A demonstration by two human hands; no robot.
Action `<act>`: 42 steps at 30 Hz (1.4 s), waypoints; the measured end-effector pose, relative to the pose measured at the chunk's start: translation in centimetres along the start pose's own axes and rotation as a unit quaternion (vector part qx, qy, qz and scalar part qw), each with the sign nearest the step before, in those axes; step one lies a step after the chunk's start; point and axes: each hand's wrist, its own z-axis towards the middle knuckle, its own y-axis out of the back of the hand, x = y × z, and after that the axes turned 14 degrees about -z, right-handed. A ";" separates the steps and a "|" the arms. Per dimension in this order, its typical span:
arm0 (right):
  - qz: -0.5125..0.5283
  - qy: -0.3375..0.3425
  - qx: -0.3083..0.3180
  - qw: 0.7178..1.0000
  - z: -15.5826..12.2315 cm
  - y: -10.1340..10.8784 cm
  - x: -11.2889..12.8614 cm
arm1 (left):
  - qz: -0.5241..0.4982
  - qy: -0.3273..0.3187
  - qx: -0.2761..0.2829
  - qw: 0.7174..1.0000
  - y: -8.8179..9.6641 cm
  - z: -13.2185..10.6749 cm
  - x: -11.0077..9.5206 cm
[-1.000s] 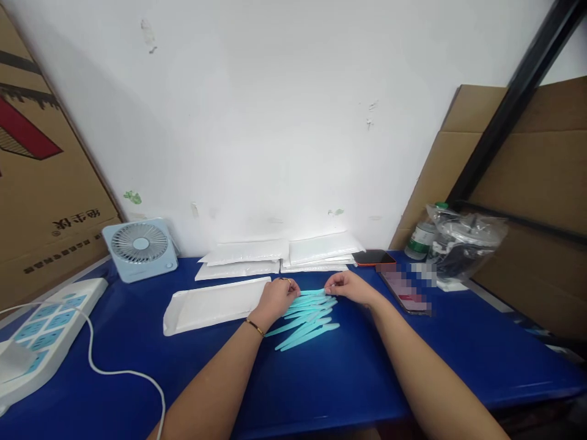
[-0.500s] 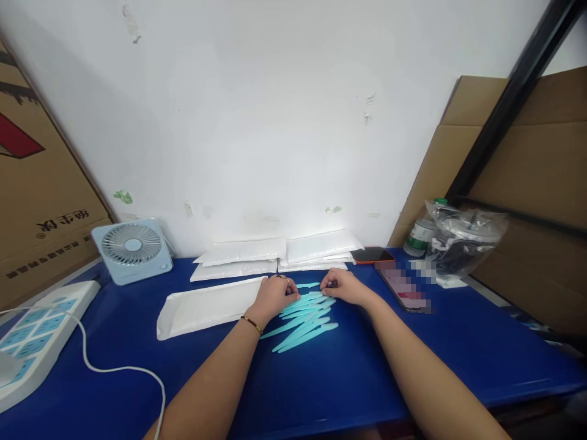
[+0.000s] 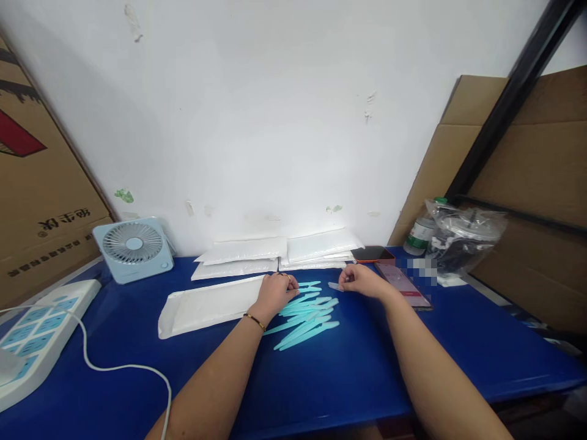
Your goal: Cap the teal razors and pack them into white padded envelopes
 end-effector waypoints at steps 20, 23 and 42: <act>0.138 0.070 0.061 0.986 0.2 -2.2 4.3 | -0.062 -0.016 0.005 0.998 -0.1 -0.5 -1.1; 0.118 0.041 0.038 0.991 0.5 -1.7 2.4 | -0.043 -0.010 -0.007 0.999 -0.2 -0.3 -1.1; 0.053 0.076 0.056 0.994 -0.2 -1.3 3.1 | -0.027 -0.028 0.052 0.998 0.4 -0.9 -1.3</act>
